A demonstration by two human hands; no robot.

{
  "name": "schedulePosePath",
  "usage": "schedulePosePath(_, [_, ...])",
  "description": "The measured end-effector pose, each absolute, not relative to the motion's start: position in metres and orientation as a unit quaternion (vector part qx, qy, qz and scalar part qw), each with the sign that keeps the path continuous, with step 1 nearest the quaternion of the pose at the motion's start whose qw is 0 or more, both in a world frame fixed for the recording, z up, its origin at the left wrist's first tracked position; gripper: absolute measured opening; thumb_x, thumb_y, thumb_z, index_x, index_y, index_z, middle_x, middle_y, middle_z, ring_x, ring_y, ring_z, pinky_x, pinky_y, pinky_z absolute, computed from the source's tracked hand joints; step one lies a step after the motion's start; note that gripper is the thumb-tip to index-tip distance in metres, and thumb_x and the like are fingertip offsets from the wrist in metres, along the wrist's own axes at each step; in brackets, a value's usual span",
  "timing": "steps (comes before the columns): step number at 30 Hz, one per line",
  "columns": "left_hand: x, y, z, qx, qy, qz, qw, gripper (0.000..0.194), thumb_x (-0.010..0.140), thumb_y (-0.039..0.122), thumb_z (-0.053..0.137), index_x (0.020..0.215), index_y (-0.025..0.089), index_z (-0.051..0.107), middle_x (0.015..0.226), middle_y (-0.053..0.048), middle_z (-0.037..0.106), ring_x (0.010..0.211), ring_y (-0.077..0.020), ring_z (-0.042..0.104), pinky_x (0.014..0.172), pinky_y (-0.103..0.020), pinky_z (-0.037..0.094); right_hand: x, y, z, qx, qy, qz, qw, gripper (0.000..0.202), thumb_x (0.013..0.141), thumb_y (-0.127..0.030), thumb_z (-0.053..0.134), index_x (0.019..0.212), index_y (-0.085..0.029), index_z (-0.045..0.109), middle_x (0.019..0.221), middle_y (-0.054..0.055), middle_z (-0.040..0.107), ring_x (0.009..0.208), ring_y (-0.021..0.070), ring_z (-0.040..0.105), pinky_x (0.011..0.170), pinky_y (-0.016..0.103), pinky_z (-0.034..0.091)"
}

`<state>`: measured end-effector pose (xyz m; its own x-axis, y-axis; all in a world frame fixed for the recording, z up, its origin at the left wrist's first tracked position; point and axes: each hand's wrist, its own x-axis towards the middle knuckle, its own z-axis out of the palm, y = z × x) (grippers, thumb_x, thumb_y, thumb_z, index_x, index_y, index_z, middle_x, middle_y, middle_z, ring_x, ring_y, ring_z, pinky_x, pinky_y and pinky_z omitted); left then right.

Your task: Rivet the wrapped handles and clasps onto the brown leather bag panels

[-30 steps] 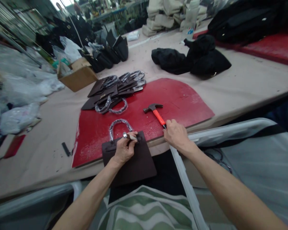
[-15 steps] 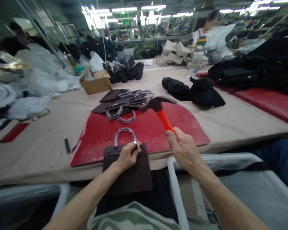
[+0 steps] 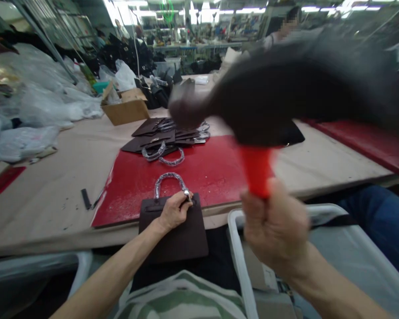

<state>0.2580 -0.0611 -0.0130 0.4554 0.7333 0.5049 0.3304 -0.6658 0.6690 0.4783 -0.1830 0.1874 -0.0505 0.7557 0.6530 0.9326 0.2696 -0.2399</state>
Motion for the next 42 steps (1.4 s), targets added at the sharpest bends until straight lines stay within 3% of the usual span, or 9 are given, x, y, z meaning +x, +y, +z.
schedulePosePath(4, [0.258,-0.061,-0.011,0.820,0.325,0.401,0.246,0.015,0.087,0.011,0.057,0.097,0.019,0.063,0.094,-0.009,0.069,0.092,-0.0236,0.067,0.086,-0.037,0.055,0.487,-0.179,0.158,-0.623,-0.774,-0.022,0.111,0.028,0.100,-0.036,0.038,0.076,-0.024,0.045,0.054,-0.001,0.053,0.043,0.0142,0.043,0.050,0.032,0.017])
schedulePosePath(6, [0.258,-0.061,-0.010,0.820,0.322,0.403,0.247,0.013,0.087,0.012,0.056,0.096,0.019,0.063,0.095,-0.009,0.069,0.092,-0.0234,0.066,0.086,-0.037,0.055,0.498,-0.171,0.146,-0.667,-0.742,0.030,0.063,0.028,0.100,-0.039,0.037,0.078,-0.023,0.046,0.059,0.001,0.057,0.048,0.0154,0.047,0.052,0.031,0.020])
schedulePosePath(13, [0.259,-0.061,-0.010,0.815,0.315,0.418,0.249,0.010,0.089,0.014,0.056,0.094,0.019,0.062,0.097,-0.009,0.070,0.095,-0.0234,0.068,0.088,-0.038,0.056,0.505,-0.111,0.081,-0.728,-0.665,0.147,0.078,0.035,0.100,-0.032,0.035,0.079,-0.018,0.060,0.071,0.007,0.064,0.065,0.0189,0.059,0.061,0.029,0.037])
schedulePosePath(16, [0.258,-0.060,-0.011,0.810,0.314,0.427,0.249,0.009,0.090,0.016,0.056,0.095,0.019,0.062,0.101,-0.010,0.071,0.097,-0.0236,0.068,0.090,-0.038,0.056,0.490,-0.098,0.059,-0.733,-0.665,0.106,0.097,0.027,0.095,-0.025,0.046,0.109,-0.011,0.064,0.107,0.019,0.067,0.093,0.0277,0.062,0.077,0.036,0.042])
schedulePosePath(19, [0.256,-0.061,-0.011,0.807,0.317,0.426,0.259,0.009,0.090,0.018,0.057,0.097,0.018,0.063,0.105,-0.012,0.071,0.102,-0.0243,0.068,0.093,-0.040,0.055,0.473,-0.096,0.045,-0.665,-0.730,0.065,0.145,0.043,0.091,-0.030,0.058,0.132,-0.016,0.058,0.139,0.018,0.054,0.122,0.0322,0.050,0.098,0.044,0.038])
schedulePosePath(26, [0.259,-0.062,-0.007,0.744,0.372,0.421,0.361,0.017,0.088,0.027,0.063,0.103,0.020,0.069,0.108,-0.010,0.073,0.104,-0.0237,0.069,0.097,-0.039,0.054,0.437,-0.100,0.008,-0.560,-0.798,0.093,0.203,0.059,0.083,-0.037,0.072,0.137,-0.019,0.056,0.142,0.014,0.053,0.134,0.0331,0.041,0.114,0.054,0.024])
schedulePosePath(33, [0.210,-0.036,0.013,0.383,0.473,0.614,0.502,0.039,0.077,0.050,0.074,0.090,0.014,0.065,0.086,-0.005,0.073,0.080,-0.0193,0.073,0.080,-0.038,0.061,0.438,-0.100,0.007,-0.578,-0.774,0.125,0.226,0.060,0.080,-0.036,0.076,0.134,-0.019,0.059,0.141,0.012,0.055,0.136,0.0329,0.041,0.115,0.054,0.027])
schedulePosePath(38, [0.105,-0.033,0.027,0.382,0.583,0.562,0.446,0.043,0.062,0.046,0.083,0.078,0.012,0.062,0.072,-0.003,0.070,0.065,-0.0170,0.069,0.066,-0.033,0.061,0.439,-0.098,0.005,-0.573,-0.777,0.109,0.237,0.054,0.083,-0.035,0.071,0.134,-0.022,0.060,0.142,0.012,0.056,0.135,0.0336,0.043,0.113,0.056,0.030])
schedulePosePath(42, [0.029,-0.052,0.064,0.517,0.675,0.455,0.264,0.042,0.086,0.050,0.069,0.086,0.009,0.066,0.081,-0.005,0.068,0.073,-0.0201,0.068,0.066,-0.033,0.059,0.442,-0.094,-0.012,-0.558,-0.786,0.061,0.258,0.050,0.086,-0.042,0.064,0.131,-0.019,0.062,0.139,0.014,0.058,0.131,0.0369,0.046,0.109,0.060,0.033])
